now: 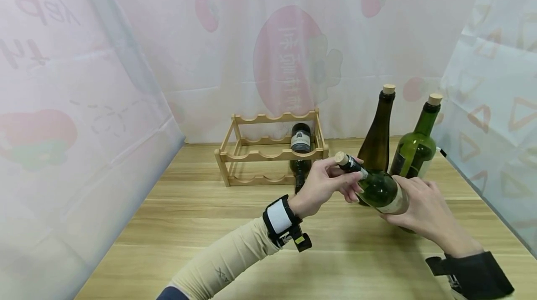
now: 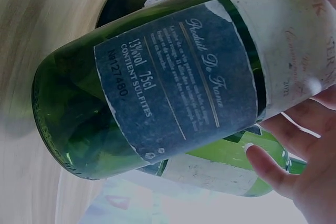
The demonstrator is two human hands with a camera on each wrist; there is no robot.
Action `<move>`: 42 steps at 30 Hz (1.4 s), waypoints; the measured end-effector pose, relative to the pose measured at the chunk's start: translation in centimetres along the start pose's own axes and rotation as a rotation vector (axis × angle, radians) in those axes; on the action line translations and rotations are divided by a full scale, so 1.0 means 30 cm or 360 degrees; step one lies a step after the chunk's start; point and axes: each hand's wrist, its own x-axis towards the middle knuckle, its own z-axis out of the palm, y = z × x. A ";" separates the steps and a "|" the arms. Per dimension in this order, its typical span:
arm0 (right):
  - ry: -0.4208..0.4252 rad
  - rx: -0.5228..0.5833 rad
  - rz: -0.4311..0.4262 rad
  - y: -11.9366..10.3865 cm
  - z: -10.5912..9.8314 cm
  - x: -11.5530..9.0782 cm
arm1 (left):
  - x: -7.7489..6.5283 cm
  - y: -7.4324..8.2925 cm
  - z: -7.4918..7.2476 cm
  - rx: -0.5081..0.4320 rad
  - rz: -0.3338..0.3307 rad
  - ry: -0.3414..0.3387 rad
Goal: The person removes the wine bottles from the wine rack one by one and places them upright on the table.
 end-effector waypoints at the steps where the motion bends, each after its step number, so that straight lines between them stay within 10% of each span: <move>1: -0.0001 0.0000 0.0001 0.002 0.000 -0.001 | 0.001 -0.001 0.001 0.0001 0.0000 -0.0001; 24: -0.0027 0.0013 0.0086 0.014 -0.006 -0.011 | 0.035 -0.011 0.027 -0.0022 -0.0027 0.0004; 42: 0.0090 0.0320 0.0192 0.049 0.007 -0.020 | 0.113 0.024 0.066 0.0263 -0.0092 -0.0039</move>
